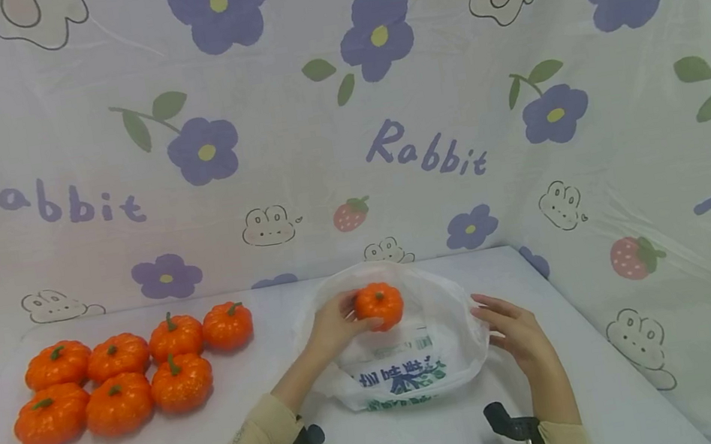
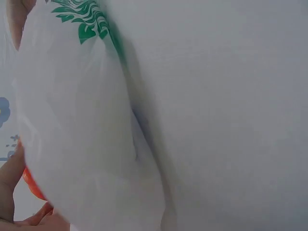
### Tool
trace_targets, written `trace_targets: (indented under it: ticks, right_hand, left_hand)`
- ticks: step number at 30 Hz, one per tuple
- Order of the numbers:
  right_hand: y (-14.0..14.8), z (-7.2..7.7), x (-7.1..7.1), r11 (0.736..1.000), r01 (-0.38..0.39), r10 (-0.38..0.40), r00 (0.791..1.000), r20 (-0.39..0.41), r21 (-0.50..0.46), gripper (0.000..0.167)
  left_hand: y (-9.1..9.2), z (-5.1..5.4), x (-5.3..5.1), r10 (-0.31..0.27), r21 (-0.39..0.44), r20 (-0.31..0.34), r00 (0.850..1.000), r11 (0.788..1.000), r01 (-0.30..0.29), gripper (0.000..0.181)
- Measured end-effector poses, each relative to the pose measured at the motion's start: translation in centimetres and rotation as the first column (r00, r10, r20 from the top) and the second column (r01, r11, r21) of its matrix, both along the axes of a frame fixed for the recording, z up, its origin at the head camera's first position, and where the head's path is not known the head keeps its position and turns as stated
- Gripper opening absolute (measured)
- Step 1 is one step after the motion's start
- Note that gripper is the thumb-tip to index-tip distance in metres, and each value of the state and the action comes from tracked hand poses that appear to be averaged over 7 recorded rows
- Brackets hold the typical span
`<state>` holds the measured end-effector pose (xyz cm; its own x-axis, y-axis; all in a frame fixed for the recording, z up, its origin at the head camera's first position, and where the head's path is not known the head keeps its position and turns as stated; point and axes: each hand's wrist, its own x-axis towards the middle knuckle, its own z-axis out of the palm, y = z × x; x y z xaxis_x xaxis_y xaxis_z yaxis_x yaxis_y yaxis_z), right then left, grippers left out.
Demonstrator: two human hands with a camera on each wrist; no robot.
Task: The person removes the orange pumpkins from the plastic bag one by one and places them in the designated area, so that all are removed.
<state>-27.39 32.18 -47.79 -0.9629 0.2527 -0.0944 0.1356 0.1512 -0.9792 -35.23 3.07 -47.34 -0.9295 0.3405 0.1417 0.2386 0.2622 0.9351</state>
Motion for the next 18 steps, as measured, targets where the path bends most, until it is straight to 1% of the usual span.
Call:
trace_targets:
  ticks: [3, 10, 18]
  right_hand:
    - [0.0, 0.0, 0.0, 1.0, 0.001, -0.001, 1.0, 0.006, -0.002, 0.063]
    - [0.0, 0.1, 0.1, 1.0, 0.005, -0.005, 1.0, 0.011, -0.002, 0.063]
    - [-0.1, 0.1, 0.1, 1.0, 0.007, -0.007, 1.0, 0.017, 0.002, 0.064]
  left_hand:
    - [-0.8, 0.5, 0.4, -0.003, -0.007, -0.009, 1.0, 1.0, 0.003, 0.074]
    - [-2.5, 1.1, 0.9, 0.009, -0.065, -0.029, 1.0, 0.998, -0.011, 0.074]
    - [-5.4, 1.5, 1.6, 0.035, -0.083, -0.041, 0.999, 0.996, -0.038, 0.077]
